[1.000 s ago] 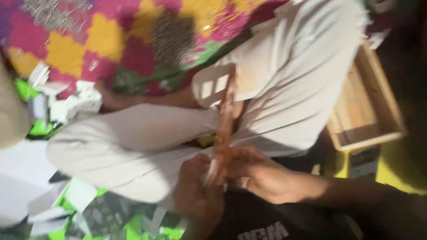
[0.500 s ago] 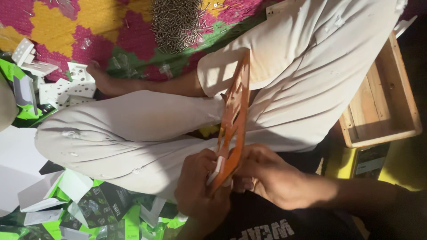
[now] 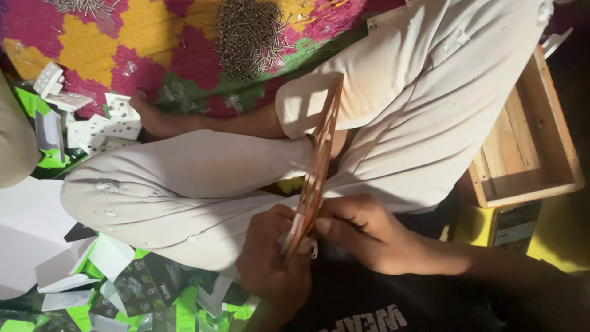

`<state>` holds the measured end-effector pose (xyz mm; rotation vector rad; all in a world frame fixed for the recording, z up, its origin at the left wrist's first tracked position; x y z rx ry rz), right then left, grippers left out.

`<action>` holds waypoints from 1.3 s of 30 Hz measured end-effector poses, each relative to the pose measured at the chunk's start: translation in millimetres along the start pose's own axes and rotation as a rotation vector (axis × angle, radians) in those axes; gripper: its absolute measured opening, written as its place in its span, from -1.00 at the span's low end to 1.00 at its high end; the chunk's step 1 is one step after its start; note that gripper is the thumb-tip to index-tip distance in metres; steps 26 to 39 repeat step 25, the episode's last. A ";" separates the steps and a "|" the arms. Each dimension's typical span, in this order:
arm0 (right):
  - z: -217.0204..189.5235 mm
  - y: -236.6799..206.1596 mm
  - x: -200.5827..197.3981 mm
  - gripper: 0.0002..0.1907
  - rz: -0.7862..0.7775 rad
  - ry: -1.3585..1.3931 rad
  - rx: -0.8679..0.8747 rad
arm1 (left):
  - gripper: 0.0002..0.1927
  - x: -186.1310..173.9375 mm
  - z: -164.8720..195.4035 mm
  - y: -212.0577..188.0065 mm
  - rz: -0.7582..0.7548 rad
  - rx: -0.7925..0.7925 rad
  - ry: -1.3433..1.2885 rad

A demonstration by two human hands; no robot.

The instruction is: The person sits on the floor and assembles an orange electrical switchboard by inserting white modular switches into cutouts and securing them with screws. They handle the board, switches, and screws, repeatedly flipping the board to access the back for fastening.

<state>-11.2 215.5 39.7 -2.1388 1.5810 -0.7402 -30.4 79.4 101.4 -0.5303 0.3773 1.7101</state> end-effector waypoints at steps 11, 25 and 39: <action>-31.1 20.9 -26.5 -0.94 0.207 -0.288 -0.294 | -0.58 -22.1 -48.3 2.2 0.186 -0.270 -0.019; -137.3 49.9 35.9 -0.05 0.266 -0.935 -0.679 | -0.71 -19.8 -116.3 34.7 -0.049 -0.641 -0.696; -137.3 49.9 35.9 -0.05 0.266 -0.935 -0.679 | -0.71 -19.8 -116.3 34.7 -0.049 -0.641 -0.696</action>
Point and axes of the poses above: each hand's wrist, its own y-axis towards the middle knuckle, its own x-axis out of the palm, z = x × y, the point moved 10 cm from there along y, towards the middle knuckle, and after that the axes turned 12 degrees about z, right-handed, at the moved point
